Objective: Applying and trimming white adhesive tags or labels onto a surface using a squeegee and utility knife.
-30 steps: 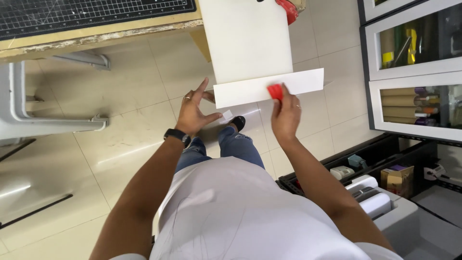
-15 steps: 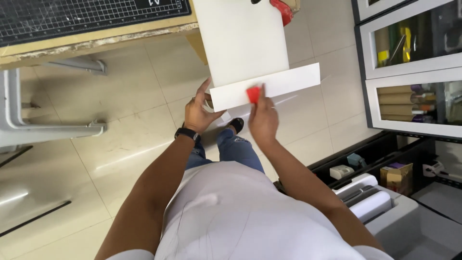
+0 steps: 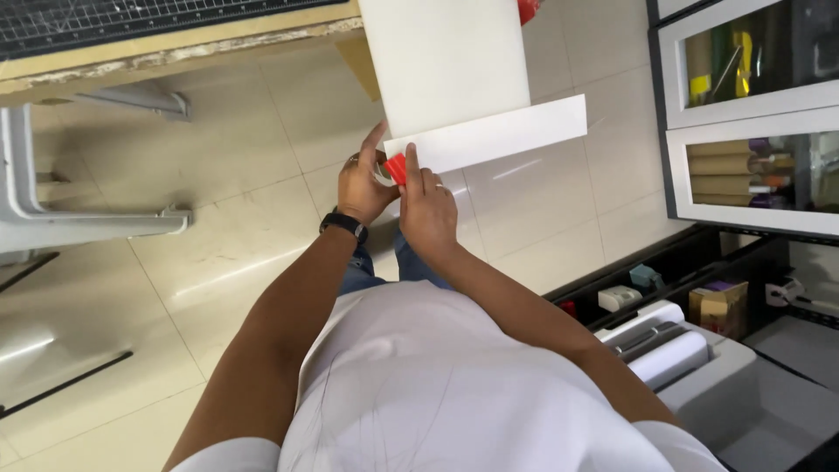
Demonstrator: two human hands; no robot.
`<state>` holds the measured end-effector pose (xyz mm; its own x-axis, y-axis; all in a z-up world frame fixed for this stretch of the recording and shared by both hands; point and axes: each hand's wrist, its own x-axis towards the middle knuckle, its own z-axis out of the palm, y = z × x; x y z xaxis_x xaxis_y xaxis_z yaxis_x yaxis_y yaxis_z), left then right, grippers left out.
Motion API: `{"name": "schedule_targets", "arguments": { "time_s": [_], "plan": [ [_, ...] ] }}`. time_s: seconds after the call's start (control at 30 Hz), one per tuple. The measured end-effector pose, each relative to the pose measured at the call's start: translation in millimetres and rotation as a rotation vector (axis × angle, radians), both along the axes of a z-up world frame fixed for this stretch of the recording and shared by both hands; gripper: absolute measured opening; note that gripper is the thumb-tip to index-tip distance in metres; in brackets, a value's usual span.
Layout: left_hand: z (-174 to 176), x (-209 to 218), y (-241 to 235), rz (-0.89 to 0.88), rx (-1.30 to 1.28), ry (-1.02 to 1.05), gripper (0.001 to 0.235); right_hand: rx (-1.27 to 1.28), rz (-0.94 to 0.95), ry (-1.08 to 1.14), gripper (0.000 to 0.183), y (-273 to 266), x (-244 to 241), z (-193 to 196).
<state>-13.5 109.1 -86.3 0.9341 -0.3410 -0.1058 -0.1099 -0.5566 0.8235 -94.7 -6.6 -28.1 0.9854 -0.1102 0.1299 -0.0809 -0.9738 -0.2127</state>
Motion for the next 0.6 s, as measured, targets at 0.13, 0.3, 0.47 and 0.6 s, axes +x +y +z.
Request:
{"name": "schedule_targets", "arguments": {
  "time_s": [0.13, 0.3, 0.47, 0.6],
  "plan": [
    [3, -3, -2, 0.010, -0.103, -0.081, 0.104, 0.020, -0.061, -0.065, 0.066, -49, 2, 1],
    [-7, -4, -6, 0.013, -0.047, -0.093, 0.113, -0.012, 0.110, -0.081, 0.068, -19, 2, 4],
    [3, -4, -4, 0.020, -0.151, -0.134, 0.112, -0.068, 0.409, -0.035, 0.054, -100, 31, 10],
    [0, -6, -5, 0.018, -0.157, -0.157, 0.115, -0.159, 0.633, -0.058, 0.036, -129, 56, 8]
  ]
}}
